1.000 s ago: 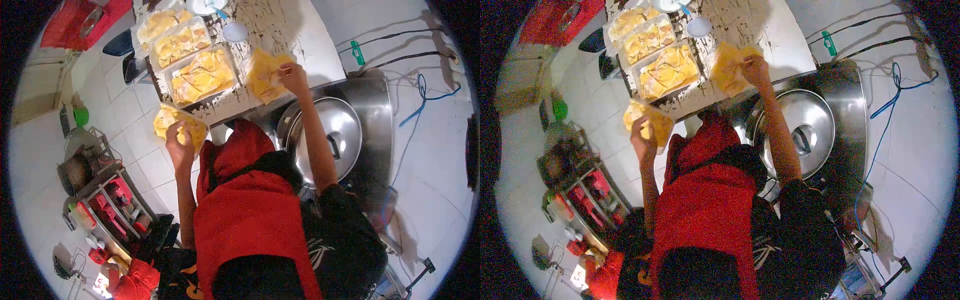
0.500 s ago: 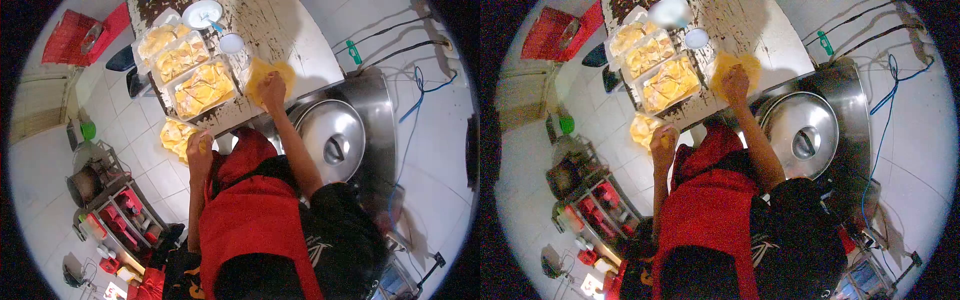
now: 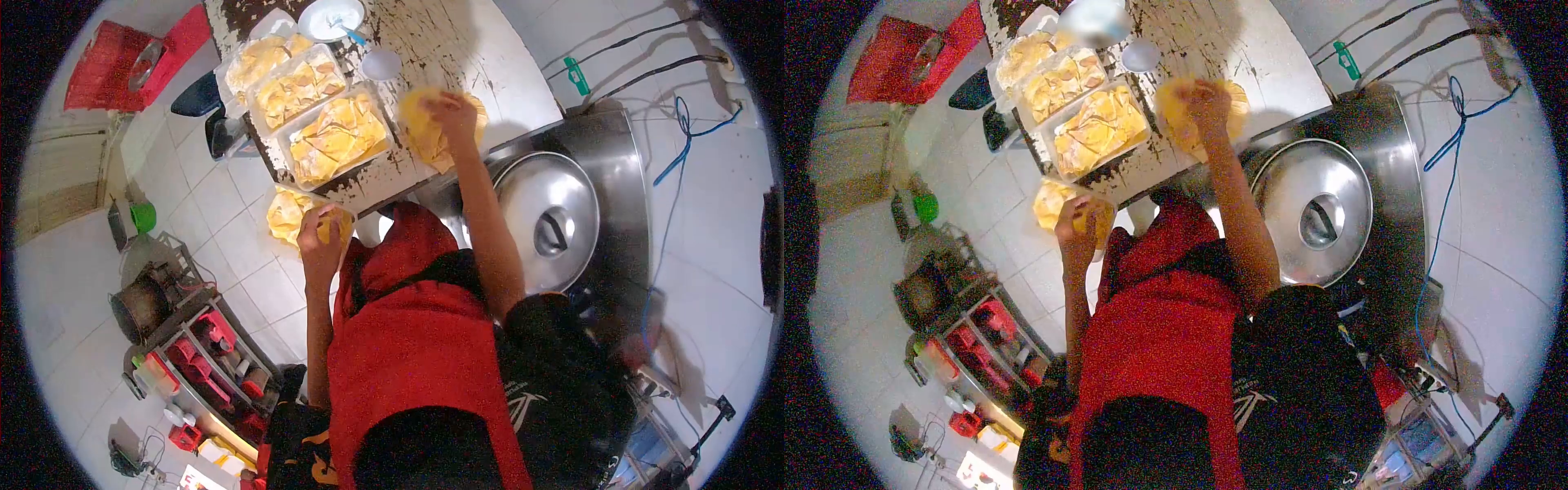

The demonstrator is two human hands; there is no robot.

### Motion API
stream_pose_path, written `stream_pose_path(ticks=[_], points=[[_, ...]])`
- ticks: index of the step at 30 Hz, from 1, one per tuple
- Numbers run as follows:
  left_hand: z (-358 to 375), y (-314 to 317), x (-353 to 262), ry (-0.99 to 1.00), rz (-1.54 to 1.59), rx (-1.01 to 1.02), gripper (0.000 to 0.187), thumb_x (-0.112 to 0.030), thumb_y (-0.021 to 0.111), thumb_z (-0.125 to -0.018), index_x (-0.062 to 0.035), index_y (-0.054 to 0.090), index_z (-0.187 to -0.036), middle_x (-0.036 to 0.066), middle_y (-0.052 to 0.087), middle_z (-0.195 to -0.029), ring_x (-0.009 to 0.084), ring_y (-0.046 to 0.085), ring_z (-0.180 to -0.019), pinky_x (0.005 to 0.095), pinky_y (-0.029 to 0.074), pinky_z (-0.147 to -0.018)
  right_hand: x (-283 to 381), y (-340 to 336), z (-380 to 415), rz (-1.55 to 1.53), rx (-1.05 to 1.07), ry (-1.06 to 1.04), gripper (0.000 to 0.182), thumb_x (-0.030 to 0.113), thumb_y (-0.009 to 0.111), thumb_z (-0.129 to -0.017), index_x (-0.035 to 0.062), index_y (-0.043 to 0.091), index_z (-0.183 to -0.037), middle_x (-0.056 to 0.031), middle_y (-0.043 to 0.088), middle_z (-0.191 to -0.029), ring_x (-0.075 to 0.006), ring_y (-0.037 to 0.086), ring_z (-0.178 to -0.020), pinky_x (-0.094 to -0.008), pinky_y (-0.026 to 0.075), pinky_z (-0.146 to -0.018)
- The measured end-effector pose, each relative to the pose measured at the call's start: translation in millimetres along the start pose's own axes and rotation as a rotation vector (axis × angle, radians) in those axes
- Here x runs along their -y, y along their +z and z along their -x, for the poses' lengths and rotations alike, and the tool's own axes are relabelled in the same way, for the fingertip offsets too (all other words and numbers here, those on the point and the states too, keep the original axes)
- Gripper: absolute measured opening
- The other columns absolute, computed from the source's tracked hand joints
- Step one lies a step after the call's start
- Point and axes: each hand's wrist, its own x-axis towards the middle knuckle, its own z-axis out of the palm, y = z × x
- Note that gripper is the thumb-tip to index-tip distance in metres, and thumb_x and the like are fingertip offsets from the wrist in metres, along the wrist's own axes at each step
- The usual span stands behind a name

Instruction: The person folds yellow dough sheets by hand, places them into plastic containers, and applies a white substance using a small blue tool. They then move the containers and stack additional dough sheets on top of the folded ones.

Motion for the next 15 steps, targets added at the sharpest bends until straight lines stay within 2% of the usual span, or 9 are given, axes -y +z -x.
stream_pose_path(ticks=[1,3,4,6,7,10,12,13,15], points=[[0,-1,1,-0.019,0.018,0.013,0.019,-0.002,0.062,-0.089,-0.0019,0.064,-0.108,0.016,0.065,-0.1,0.0325,0.065,-0.096,0.0402,0.051,-0.084,14,0,3,0.003,-0.001,0.001,0.055,0.017,0.089,-0.07,-0.0041,0.064,-0.114,-0.0092,0.07,-0.082,-0.0171,0.069,-0.077,-0.0306,0.056,-0.064],[2,-3,8,0.027,0.01,0.008,0.019,-0.003,0.062,-0.089,-0.002,0.064,-0.108,0.016,0.066,-0.1,0.0322,0.065,-0.096,0.0397,0.051,-0.084,31,3,8,-0.402,-0.124,0.001,0.054,0.019,0.089,-0.073,-0.0046,0.063,-0.114,-0.0078,0.07,-0.083,-0.0165,0.068,-0.077,-0.0273,0.055,-0.063],[1,-3,9,0.076,0.002,0.002,0.019,-0.004,0.063,-0.09,-0.0021,0.064,-0.108,0.015,0.066,-0.1,0.0319,0.065,-0.096,0.0392,0.051,-0.084,27,5,10,-0.403,-0.126,-0.003,0.054,0.019,0.089,-0.073,-0.0046,0.063,-0.114,-0.0078,0.07,-0.083,-0.0165,0.068,-0.077,-0.0273,0.055,-0.063],[3,-7,6,0.052,0.013,0.017,0.019,-0.006,0.063,-0.09,-0.0019,0.064,-0.109,0.015,0.066,-0.101,0.032,0.065,-0.096,0.0393,0.051,-0.084,13,6,17,-0.159,-0.164,0.113,0.048,0.019,0.088,-0.073,-0.0038,0.064,-0.108,-0.0091,0.068,-0.086,-0.0164,0.067,-0.075,-0.0299,0.055,-0.064],[4,-10,3,0.024,0.022,0.03,0.019,-0.008,0.063,-0.091,-0.0018,0.064,-0.109,0.015,0.066,-0.102,0.0321,0.065,-0.097,0.0394,0.051,-0.085,2,6,26,-0.16,-0.17,0.108,0.048,0.019,0.088,-0.073,-0.0038,0.064,-0.108,-0.0091,0.068,-0.086,-0.0164,0.067,-0.075,-0.0299,0.055,-0.064],[8,-16,7,0.032,0.006,0.057,0.02,-0.01,0.063,-0.092,-0.0014,0.064,-0.11,0.017,0.066,-0.103,0.0319,0.065,-0.097,0.0394,0.052,-0.084,-36,6,45,0.216,-0.277,-0.11,0.04,0.019,0.085,-0.075,-0.003,0.062,-0.101,-0.0118,0.066,-0.082,-0.0195,0.066,-0.071,-0.0333,0.054,-0.063],[11,-22,7,0.016,0.011,0.062,0.02,-0.01,0.063,-0.093,-0.0013,0.064,-0.111,0.017,0.066,-0.103,0.0314,0.065,-0.098,0.0394,0.052,-0.084,-51,7,46,0.456,-0.439,-0.388,0.04,0.016,0.08,-0.078,-0.0027,0.057,-0.104,-0.0138,0.063,-0.077,-0.0259,0.066,-0.068,-0.038,0.052,-0.062],[12,-25,7,0.0,0.015,0.067,0.02,-0.01,0.062,-0.093,-0.0013,0.064,-0.111,0.017,0.066,-0.103,0.0309,0.065,-0.098,0.0393,0.052,-0.084,-52,8,45,0.455,-0.44,-0.387,0.04,0.016,0.08,-0.078,-0.0027,0.057,-0.104,-0.0138,0.063,-0.077,-0.0259,0.066,-0.068,-0.038,0.052,-0.062],[13,-26,12,0.017,0.014,0.055,0.02,-0.009,0.062,-0.093,-0.0015,0.064,-0.111,0.016,0.066,-0.104,0.0303,0.065,-0.098,0.0389,0.052,-0.084,-46,13,40,0.61,-0.431,-0.366,0.05,0.016,0.077,-0.079,-0.0032,0.049,-0.116,-0.0175,0.063,-0.084,-0.0307,0.066,-0.077,-0.0415,0.052,-0.07]])
